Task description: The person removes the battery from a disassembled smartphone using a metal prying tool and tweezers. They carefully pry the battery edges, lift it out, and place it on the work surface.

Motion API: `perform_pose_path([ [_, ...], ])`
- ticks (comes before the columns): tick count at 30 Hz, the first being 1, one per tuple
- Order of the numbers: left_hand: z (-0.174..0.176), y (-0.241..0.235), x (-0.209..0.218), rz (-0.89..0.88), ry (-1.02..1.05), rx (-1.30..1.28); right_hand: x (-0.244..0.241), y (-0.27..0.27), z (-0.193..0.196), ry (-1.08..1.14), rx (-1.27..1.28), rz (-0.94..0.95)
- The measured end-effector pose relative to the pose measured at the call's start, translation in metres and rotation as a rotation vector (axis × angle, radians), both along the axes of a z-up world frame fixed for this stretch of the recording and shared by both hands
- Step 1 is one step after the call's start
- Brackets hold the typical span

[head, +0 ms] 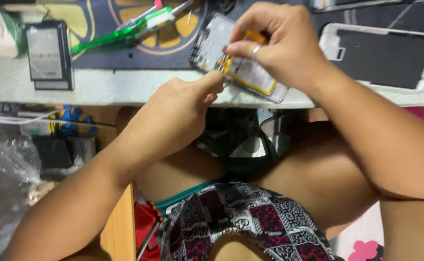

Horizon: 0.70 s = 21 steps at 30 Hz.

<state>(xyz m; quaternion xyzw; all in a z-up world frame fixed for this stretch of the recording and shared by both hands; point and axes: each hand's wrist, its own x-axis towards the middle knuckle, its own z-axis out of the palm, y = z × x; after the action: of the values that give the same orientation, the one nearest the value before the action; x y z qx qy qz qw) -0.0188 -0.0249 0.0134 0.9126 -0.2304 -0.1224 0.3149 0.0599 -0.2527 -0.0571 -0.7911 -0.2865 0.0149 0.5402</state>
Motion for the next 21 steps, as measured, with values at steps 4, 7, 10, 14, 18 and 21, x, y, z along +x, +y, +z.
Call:
perform_pose_path([
  [4, -0.007, -0.003, 0.007, -0.038, 0.039, -0.082, 0.004, -0.002, 0.006, -0.030, -0.039, -0.003],
  [7, -0.018, -0.008, -0.004, 0.003, 0.056, -0.177, 0.002, -0.003, 0.007, -0.071, -0.097, -0.019],
  [10, -0.031, -0.012, -0.016, 0.066, 0.026, -0.179, 0.003, -0.003, 0.008, -0.098, -0.118, -0.013],
  [14, -0.043, -0.021, -0.029, 0.085, -0.053, -0.293, 0.004, -0.005, 0.008, -0.113, -0.183, 0.031],
  [18, -0.044, -0.028, -0.037, 0.096, -0.094, -0.270, 0.005, -0.007, 0.010, -0.137, -0.153, 0.121],
  [21, -0.042, -0.029, -0.048, 0.113, -0.046, -0.244, 0.002, -0.006, 0.010, -0.112, -0.166, 0.204],
])
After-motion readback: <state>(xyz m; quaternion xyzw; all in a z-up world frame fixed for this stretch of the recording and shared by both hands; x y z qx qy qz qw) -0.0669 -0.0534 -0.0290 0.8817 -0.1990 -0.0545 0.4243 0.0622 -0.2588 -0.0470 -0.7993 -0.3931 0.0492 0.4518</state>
